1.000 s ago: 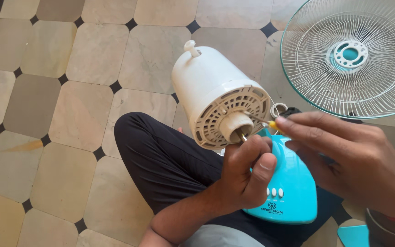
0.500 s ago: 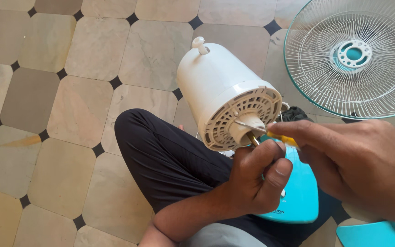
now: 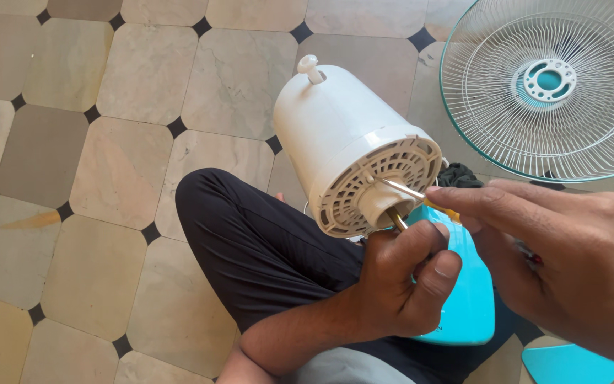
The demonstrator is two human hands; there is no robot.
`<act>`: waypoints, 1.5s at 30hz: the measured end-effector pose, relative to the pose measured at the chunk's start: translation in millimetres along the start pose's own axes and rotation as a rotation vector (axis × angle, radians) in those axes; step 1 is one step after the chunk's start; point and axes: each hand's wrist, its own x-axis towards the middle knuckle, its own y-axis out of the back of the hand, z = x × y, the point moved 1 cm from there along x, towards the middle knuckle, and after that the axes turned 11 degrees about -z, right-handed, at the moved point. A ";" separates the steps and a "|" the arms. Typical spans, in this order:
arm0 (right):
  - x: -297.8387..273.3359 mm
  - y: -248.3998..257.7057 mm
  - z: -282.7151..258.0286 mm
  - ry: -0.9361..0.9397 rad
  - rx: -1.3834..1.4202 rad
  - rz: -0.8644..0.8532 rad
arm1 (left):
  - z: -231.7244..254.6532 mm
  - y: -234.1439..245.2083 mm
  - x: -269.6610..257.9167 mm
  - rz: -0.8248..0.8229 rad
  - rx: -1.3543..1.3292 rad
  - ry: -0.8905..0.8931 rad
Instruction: The person sits on the floor and uses a screwdriver to remove screws from the rear casing of a disassembled electric fan motor. They carefully unscrew fasteners and place them on the floor while holding the motor housing steady.
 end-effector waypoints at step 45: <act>4.3 16.1 -28.4 0.160 -0.382 -0.001 | -5.0 -0.1 9.0 -0.045 0.080 -0.053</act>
